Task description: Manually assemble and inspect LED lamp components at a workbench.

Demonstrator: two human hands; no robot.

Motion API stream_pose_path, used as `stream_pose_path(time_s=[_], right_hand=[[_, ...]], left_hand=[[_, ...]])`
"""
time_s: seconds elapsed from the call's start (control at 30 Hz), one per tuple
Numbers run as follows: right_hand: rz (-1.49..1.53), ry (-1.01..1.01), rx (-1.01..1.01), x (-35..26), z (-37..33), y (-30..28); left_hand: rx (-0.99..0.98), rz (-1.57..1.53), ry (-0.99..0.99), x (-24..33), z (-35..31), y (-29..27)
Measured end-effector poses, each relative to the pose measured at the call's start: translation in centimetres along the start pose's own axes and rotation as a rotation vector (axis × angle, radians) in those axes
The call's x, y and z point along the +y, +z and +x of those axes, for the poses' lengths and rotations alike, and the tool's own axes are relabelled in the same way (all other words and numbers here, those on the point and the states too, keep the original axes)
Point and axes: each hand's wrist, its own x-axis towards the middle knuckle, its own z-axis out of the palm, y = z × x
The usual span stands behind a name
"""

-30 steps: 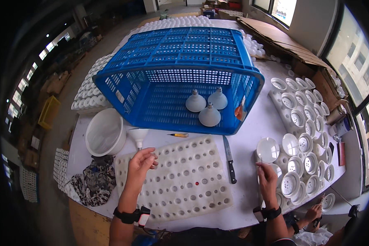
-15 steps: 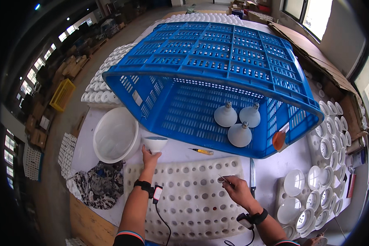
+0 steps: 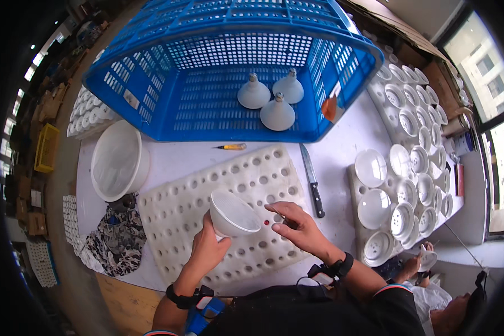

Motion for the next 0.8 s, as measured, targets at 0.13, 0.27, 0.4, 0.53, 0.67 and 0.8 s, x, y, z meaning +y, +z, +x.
stream_pose_path(time_s=[0.13,0.27,0.4,0.53,0.67,0.8], right_hand=[[0.050,-0.061,-0.198,0.8,-4.4,1.1],[0.139,-0.045,-0.127,1.9,-9.2,1.9],[0.137,0.158,-0.211,1.5,-12.2,2.5],[0.129,0.216,-0.201,1.3,-13.9,3.0],[0.180,0.160,-0.152,1.2,-15.0,3.7],[0.219,0.046,-0.141,1.9,-15.2,4.6]], left_hand=[[-0.230,0.039,0.021,0.8,-5.8,2.5],[-0.315,-0.082,0.167,0.1,-9.1,4.1],[-0.306,-0.145,0.387,-1.5,-10.3,5.7],[-0.466,-0.332,0.061,0.1,-11.7,5.3],[-0.587,-0.468,-0.023,-0.6,-12.1,5.3],[-0.686,-0.709,-0.147,-1.5,-12.4,5.1]])
